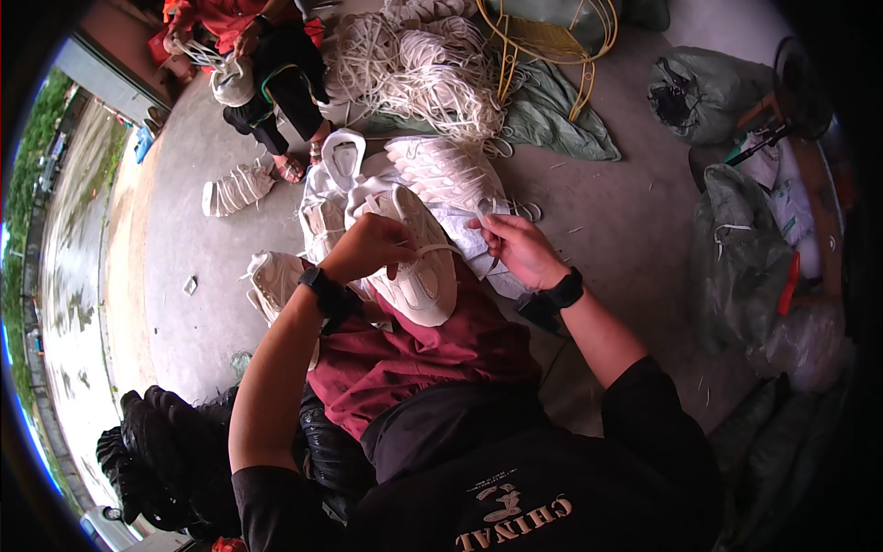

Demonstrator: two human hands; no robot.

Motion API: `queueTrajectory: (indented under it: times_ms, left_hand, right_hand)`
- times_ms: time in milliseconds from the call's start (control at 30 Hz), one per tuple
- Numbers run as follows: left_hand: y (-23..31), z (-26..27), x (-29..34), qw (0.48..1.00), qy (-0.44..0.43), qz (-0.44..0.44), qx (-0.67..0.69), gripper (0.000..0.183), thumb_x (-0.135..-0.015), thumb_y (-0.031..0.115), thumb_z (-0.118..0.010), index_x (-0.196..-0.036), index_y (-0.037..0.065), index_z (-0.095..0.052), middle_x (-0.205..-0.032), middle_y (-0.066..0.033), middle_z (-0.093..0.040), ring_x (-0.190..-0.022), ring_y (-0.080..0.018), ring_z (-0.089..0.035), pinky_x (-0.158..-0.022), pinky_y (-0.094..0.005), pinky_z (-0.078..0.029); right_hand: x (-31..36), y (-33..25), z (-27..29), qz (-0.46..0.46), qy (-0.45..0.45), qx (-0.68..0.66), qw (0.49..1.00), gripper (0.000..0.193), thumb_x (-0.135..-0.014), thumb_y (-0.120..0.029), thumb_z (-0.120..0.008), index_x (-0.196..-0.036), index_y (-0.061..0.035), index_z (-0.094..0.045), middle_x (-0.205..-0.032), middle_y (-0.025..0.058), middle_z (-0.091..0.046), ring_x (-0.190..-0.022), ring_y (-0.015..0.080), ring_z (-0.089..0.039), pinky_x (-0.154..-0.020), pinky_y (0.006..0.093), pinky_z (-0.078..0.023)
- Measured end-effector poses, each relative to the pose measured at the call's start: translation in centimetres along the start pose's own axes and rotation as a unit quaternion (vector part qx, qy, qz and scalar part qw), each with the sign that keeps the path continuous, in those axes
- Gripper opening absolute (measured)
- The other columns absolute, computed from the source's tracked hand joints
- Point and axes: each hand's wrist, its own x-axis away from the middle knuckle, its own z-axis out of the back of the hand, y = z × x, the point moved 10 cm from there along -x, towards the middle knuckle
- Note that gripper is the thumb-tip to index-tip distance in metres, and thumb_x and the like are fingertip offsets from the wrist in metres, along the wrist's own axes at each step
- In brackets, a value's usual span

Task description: The recorder is lacing and organizing white shoes.

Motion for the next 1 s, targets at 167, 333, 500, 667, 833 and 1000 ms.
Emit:
queueTrajectory:
  times_ms: [167, 333, 500, 667, 833, 1000]
  left_hand:
    - [0.2, -0.2, 0.0, 1.000, -0.001, 0.002, -0.003, 0.010, -0.078, 0.006, -0.071, -0.081, -0.003, -0.067, -0.067, -0.0042, -0.065, -0.054, -0.0101, -0.062, -0.049, -0.0245, -0.047]
    - [0.3, -0.3, 0.1, 1.000, -0.007, 0.006, 0.001, 0.009, -0.081, 0.004, -0.071, -0.083, -0.004, -0.067, -0.070, -0.0033, -0.065, -0.055, -0.0084, -0.060, -0.049, -0.0227, -0.047]
    - [0.1, -0.3, 0.1, 1.000, -0.009, 0.006, 0.002, 0.009, -0.081, 0.004, -0.071, -0.083, -0.004, -0.067, -0.070, -0.0032, -0.065, -0.055, -0.0085, -0.060, -0.050, -0.0227, -0.047]
    - [-0.2, -0.3, 0.0, 0.999, -0.012, -0.007, 0.036, 0.009, -0.078, 0.005, -0.070, -0.080, -0.003, -0.067, -0.067, -0.0036, -0.064, -0.054, -0.0102, -0.062, -0.050, -0.0243, -0.047]
    - [0.0, -0.4, 0.1, 1.000, -0.004, 0.002, 0.027, 0.009, -0.079, 0.004, -0.070, -0.080, -0.004, -0.066, -0.068, -0.0035, -0.064, -0.054, -0.0104, -0.061, -0.049, -0.0249, -0.047]
    - [-0.1, -0.3, 0.2, 1.000, -0.016, 0.006, 0.014, 0.009, -0.081, 0.005, -0.071, -0.083, -0.003, -0.066, -0.071, -0.0029, -0.064, -0.057, -0.0087, -0.060, -0.050, -0.0230, -0.048]
  right_hand:
    - [0.3, 0.0, 0.6, -0.005, 0.009, -0.006, 1.000, 0.025, -0.096, -0.021, -0.058, -0.110, -0.0013, -0.064, -0.088, -0.0042, -0.059, -0.075, 0.0026, -0.047, -0.066, 0.0198, -0.038]
    - [0.6, -1.1, 0.5, 0.020, 0.018, 0.055, 0.998, 0.023, -0.096, -0.017, -0.057, -0.111, -0.0004, -0.062, -0.095, 0.0041, -0.066, -0.078, 0.0060, -0.055, -0.073, 0.0216, -0.043]
    - [1.0, -2.7, -0.2, 0.076, 0.029, 0.101, 0.992, 0.023, -0.098, -0.016, -0.054, -0.111, 0.0013, -0.061, -0.100, 0.0082, -0.069, -0.087, 0.0094, -0.061, -0.078, 0.0232, -0.047]
    - [1.3, -2.9, -1.9, 0.098, 0.023, 0.148, 0.984, 0.021, -0.098, -0.014, -0.051, -0.107, 0.0031, -0.061, -0.098, 0.0073, -0.069, -0.088, 0.0099, -0.063, -0.076, 0.0234, -0.049]
    - [0.0, 0.0, -2.1, 0.066, 0.042, 0.241, 0.967, 0.018, -0.097, -0.017, -0.055, -0.098, -0.0006, -0.063, -0.079, 0.0007, -0.063, -0.069, 0.0054, -0.058, -0.059, 0.0206, -0.045]
    - [-0.8, 0.7, -2.8, 0.058, 0.032, 0.354, 0.933, 0.019, -0.099, -0.020, -0.049, -0.099, -0.0045, -0.060, -0.073, -0.0015, -0.057, -0.061, 0.0057, -0.055, -0.051, 0.0233, -0.043]
